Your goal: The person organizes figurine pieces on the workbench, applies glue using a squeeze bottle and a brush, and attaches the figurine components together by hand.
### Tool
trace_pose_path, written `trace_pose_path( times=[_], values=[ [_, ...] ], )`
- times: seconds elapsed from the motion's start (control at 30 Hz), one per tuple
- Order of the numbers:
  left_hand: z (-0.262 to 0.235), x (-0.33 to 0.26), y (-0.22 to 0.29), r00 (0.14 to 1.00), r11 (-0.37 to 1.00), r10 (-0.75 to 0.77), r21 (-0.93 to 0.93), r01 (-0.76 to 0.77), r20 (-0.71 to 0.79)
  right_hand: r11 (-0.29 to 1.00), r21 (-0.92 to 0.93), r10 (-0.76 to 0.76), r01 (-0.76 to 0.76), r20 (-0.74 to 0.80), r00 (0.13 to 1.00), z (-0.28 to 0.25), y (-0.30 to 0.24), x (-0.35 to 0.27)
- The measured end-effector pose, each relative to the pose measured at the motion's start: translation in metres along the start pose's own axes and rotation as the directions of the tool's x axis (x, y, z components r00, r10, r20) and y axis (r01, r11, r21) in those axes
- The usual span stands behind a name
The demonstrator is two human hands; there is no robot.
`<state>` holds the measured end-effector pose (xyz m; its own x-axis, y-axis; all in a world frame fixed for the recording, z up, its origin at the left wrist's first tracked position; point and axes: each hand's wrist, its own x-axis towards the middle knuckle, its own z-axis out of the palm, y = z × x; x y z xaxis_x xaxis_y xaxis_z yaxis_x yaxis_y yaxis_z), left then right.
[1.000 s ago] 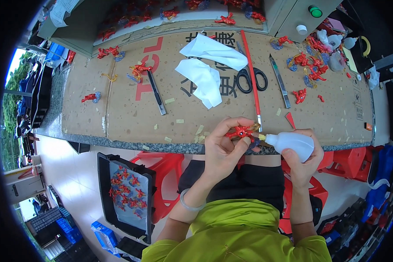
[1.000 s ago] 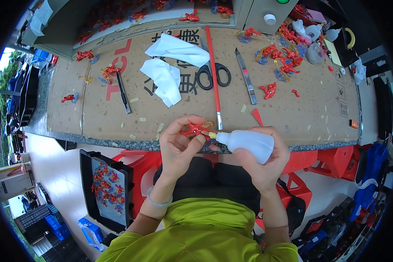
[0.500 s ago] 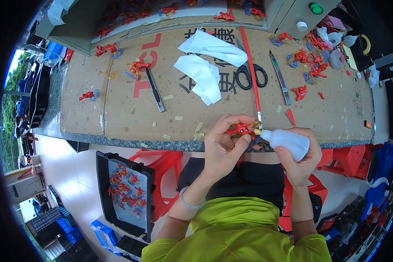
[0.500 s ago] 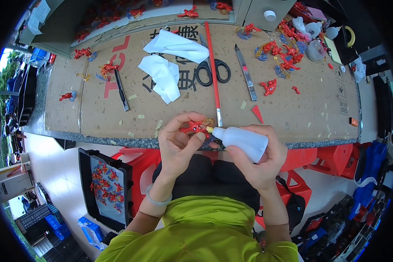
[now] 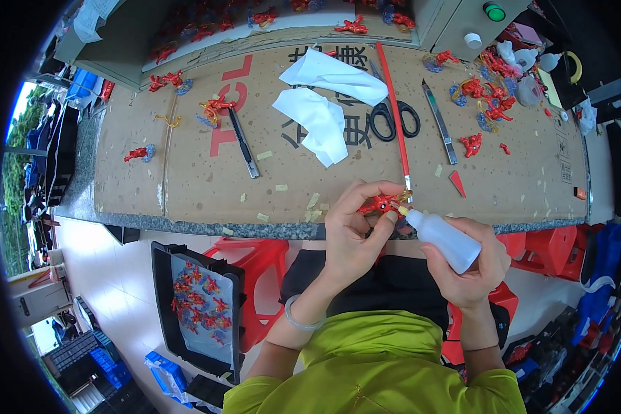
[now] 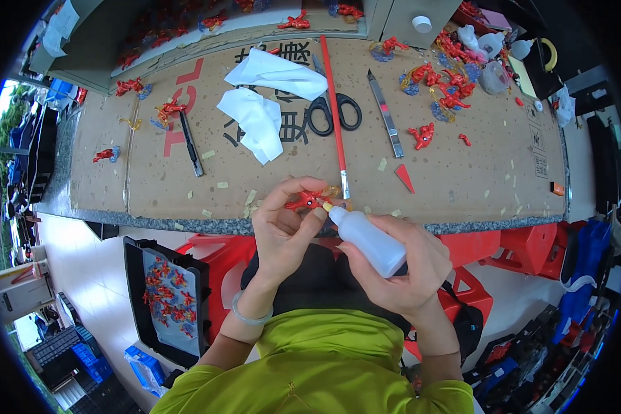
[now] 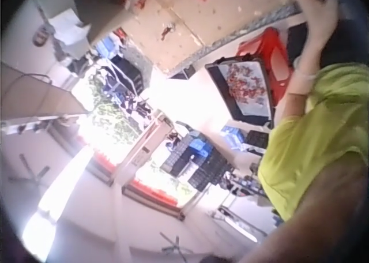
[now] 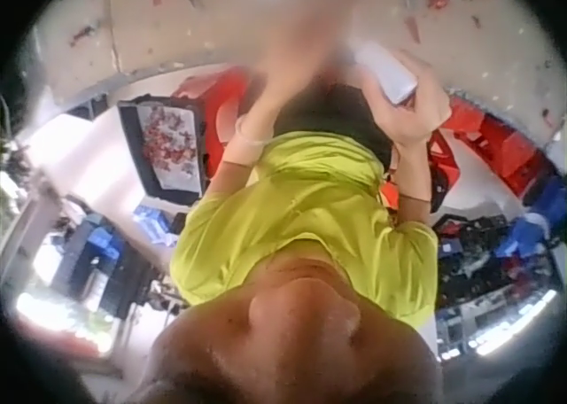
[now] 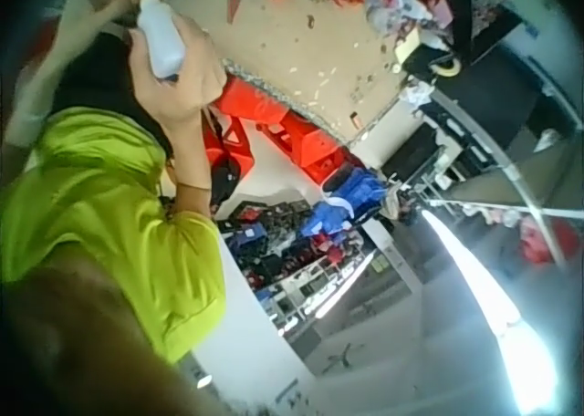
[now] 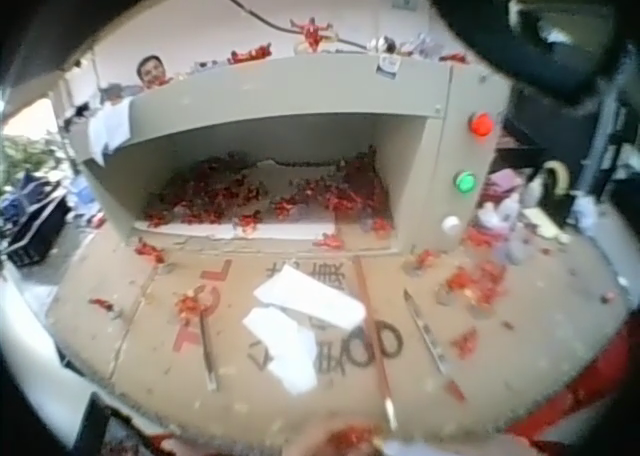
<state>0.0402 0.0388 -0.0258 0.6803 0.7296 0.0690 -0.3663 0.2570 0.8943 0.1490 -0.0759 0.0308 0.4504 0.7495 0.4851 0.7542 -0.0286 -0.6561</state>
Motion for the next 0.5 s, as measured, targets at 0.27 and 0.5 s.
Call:
trace_pose_path(
  times=[0.27,0.5],
  values=[
    [-0.001,0.0,0.001,1.0,1.0,-0.001,0.011,0.001,0.009,0.998,0.036,0.054,-0.054,0.002,0.999,-0.001,-0.002,0.004],
    [-0.002,0.001,0.007,0.998,0.979,-0.067,-0.194,0.061,-0.023,0.955,0.222,0.195,-0.196,0.027,0.98,-0.021,0.018,-0.007]
  ],
)
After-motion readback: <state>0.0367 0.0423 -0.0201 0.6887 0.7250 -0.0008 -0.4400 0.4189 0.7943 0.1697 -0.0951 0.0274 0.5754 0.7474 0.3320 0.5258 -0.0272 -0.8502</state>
